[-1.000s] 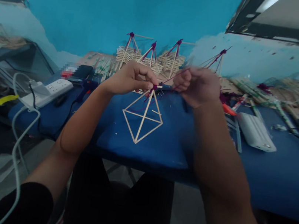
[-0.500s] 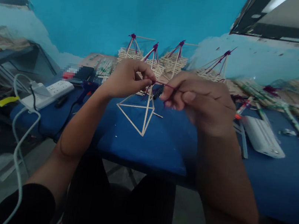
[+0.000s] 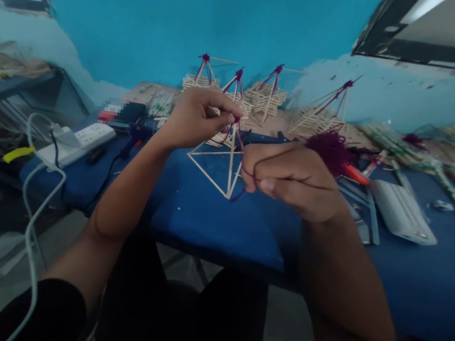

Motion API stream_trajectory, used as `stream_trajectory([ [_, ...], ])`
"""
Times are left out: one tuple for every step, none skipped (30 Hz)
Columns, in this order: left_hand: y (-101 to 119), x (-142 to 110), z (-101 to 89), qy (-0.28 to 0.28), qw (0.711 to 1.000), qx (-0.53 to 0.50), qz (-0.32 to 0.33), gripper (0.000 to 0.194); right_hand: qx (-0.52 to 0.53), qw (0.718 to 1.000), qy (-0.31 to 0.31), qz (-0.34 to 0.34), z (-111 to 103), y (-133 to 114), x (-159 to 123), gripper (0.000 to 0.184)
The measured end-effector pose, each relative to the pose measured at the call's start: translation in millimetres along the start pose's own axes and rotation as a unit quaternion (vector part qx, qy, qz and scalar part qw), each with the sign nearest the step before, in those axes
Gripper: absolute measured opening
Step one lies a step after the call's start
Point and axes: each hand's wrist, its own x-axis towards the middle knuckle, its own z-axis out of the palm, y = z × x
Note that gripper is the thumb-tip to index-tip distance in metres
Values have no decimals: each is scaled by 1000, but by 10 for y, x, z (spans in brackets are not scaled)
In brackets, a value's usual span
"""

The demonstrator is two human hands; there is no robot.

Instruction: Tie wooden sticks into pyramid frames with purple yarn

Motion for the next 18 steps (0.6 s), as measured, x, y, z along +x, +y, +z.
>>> stream_trajectory([
  [-23, 9, -14, 7, 1000, -4, -4, 12, 8, 1000, 9, 6, -35, 11, -20, 49],
  [-47, 20, -36, 14, 1000, -9, -7, 12, 15, 1000, 11, 14, -77, 31, -42, 52],
  [-72, 33, -66, 19, 1000, -17, -8, 12, 19, 999, 7, 26, -126, 60, -63, 53],
  [-95, 46, -102, 24, 999, -27, -7, 11, 16, 999, -8, 46, -181, 99, -84, 53],
  [-116, 60, -143, 27, 999, -38, -4, 11, 8, 997, -30, 69, -239, 146, -105, 51],
  [-132, 72, -184, 30, 998, -50, 0, 11, -3, 994, -48, 98, -299, 198, -125, 47],
  [-141, 81, -223, 31, 998, -60, 3, 11, -15, 989, -72, 132, -357, 253, -145, 42],
  [-144, 88, -256, 30, 997, -67, 3, 13, -20, 983, -82, 161, -412, 309, -165, 39],
  [-141, 90, -279, 29, 997, -73, 2, 15, -25, 979, -80, 187, -463, 363, -185, 38],
  [-132, 89, -292, 26, 997, -76, 0, 17, -27, 975, -71, 208, -507, 414, -205, 40],
  [-121, 85, -292, 22, 997, -79, -2, 19, -25, 974, -54, 220, -545, 463, -223, 43],
  [-107, 78, -282, 16, 997, -82, -4, 21, -25, 973, -34, 227, -575, 509, -240, 45],
  [-93, 70, -264, 9, 996, -84, -6, 22, -27, 973, -11, 231, -596, 554, -253, 48],
  [-80, 63, -241, 2, 996, -86, -6, 22, -32, 972, 13, 232, -606, 598, -261, 50],
  [-69, 56, -215, -5, 996, -86, -6, 22, -40, 971, 35, 232, -606, 642, -265, 51],
  [-58, 51, -191, -12, 996, -85, -6, 21, -44, 970, 56, 231, -595, 685, -263, 50],
  [-49, 47, -169, -17, 997, -82, -6, 20, -38, 969, 76, 230, -572, 726, -256, 48],
  [-41, 44, -151, -22, 997, -78, -5, 20, -17, 969, 90, 231, -541, 765, -246, 46],
])
